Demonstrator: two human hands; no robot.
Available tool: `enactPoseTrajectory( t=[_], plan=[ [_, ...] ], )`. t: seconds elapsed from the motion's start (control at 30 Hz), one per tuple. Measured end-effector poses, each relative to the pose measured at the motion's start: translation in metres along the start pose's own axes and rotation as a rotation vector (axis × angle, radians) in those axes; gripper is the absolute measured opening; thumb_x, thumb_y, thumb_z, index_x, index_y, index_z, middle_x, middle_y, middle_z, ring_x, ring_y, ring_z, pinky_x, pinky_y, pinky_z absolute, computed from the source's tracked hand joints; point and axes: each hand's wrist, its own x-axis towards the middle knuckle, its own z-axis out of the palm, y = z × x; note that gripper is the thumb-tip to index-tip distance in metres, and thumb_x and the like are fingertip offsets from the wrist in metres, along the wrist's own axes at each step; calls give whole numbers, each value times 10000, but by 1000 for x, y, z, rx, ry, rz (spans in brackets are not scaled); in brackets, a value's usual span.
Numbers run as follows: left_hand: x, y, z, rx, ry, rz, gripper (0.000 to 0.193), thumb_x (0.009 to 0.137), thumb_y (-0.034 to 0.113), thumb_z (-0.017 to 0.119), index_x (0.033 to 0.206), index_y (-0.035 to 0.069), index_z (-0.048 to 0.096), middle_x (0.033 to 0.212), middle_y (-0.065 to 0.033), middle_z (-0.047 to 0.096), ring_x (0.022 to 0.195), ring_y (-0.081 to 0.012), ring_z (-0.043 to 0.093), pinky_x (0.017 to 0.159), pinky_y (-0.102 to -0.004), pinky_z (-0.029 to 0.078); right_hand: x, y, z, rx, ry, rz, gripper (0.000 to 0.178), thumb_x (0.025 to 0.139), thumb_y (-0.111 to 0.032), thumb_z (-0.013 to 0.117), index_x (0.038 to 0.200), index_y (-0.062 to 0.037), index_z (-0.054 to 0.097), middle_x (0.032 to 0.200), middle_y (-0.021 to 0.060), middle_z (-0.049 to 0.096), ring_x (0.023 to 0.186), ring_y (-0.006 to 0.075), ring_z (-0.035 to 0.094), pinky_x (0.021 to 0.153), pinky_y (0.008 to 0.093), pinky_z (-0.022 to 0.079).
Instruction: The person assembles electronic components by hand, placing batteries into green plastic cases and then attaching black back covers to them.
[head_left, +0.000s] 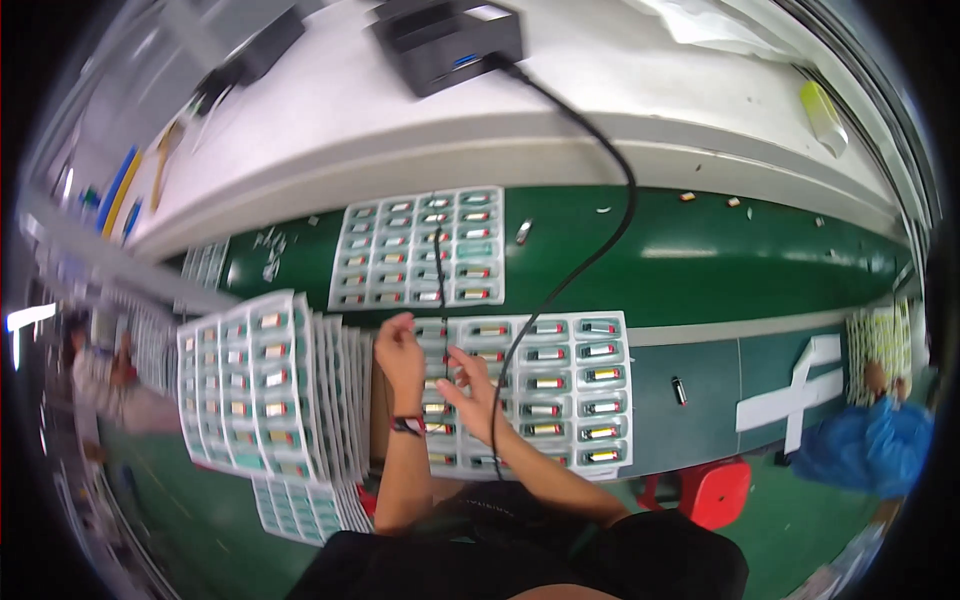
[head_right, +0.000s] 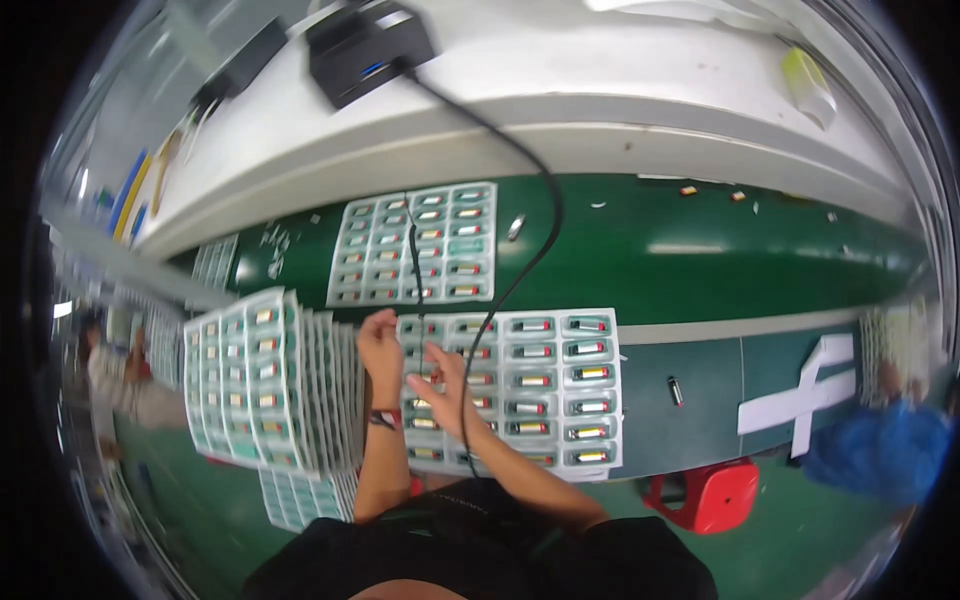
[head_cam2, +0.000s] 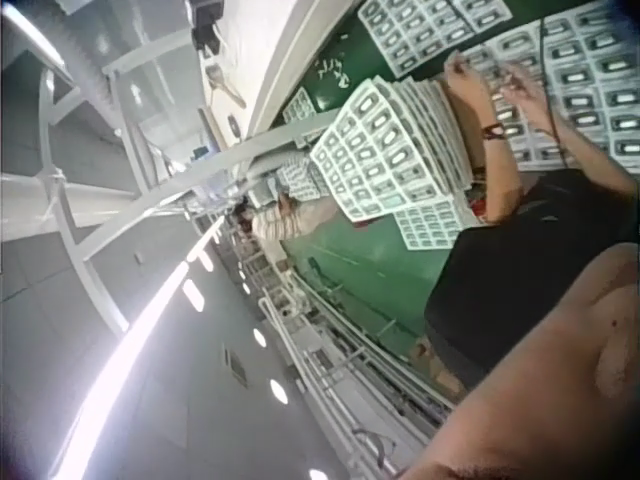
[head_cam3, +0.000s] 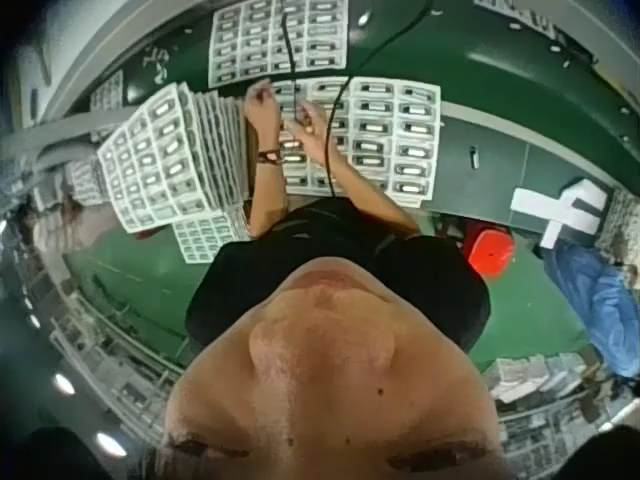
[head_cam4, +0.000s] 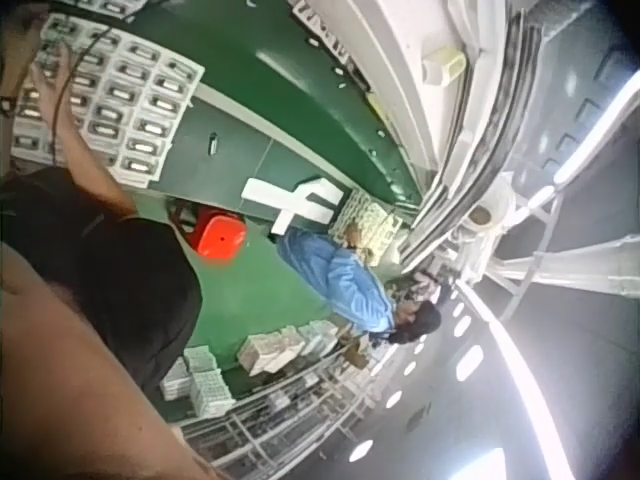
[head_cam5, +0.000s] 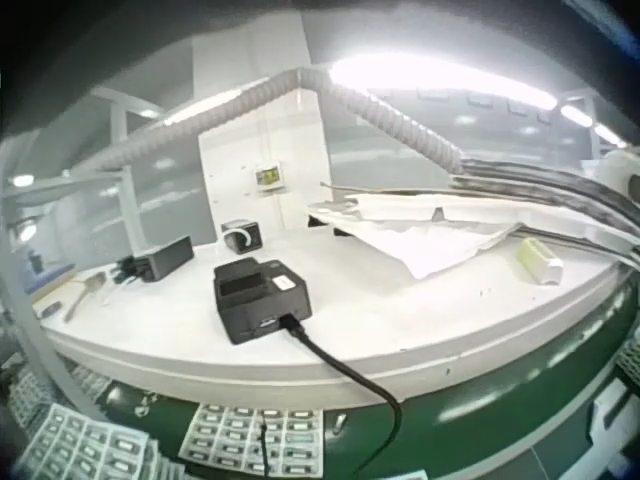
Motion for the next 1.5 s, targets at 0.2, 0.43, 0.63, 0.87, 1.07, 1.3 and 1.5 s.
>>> enactPoseTrajectory(
  t=[0.2,0.43,0.63,0.87,1.07,1.3,1.5],
  plan=[
    [-154,43,-119,247,-121,-32,121,775,13,564,864,-4,644,772,-146,663,716,-235,654,639,-331,497,-70,-77,35,861,-647,441,492,858,-258,602,1258,7,491,1014,112,558,913,230,509,906,327,382],
    [-235,13,-232,401,114,-414,167,786,42,515,849,35,670,791,-133,667,745,-263,656,665,-340,505,-143,-68,23,1823,-1259,744,834,934,-582,98,870,32,659,472,112,486,474,204,482,643,326,381],
    [-287,-60,-342,779,357,-721,204,804,183,522,866,81,688,829,-189,656,800,-363,633,711,-446,492,-171,-40,8,880,-1685,519,237,813,-158,635,915,49,685,485,56,563,531,164,545,933,410,364],
    [-321,-132,-452,822,339,-1005,225,781,185,524,904,96,691,930,-171,662,897,-349,624,796,-429,488,-153,-9,18,1309,-1916,117,327,767,-338,738,694,-26,668,542,14,585,579,162,587,898,437,415],
    [-315,-236,-495,924,197,-842,237,788,145,518,963,59,653,992,-183,627,885,-354,603,784,-440,478,-196,-12,73,229,-1787,1330,683,721,45,606,1366,-20,390,644,127,607,483,135,587,431,189,459],
    [-322,-233,-413,130,-185,-641,169,826,95,587,977,26,616,845,-73,623,711,-146,582,643,-268,476,-204,31,190,-133,-1938,1232,431,920,-265,526,1290,-48,477,608,73,593,409,110,511,364,228,404],
    [-279,-75,-362,-931,-716,-1018,363,810,121,637,1142,53,507,915,-59,588,762,-121,583,632,-232,483,-155,57,143,318,-1499,1052,518,834,-231,622,1270,14,485,578,76,605,422,83,482,378,209,340]
  ],
)
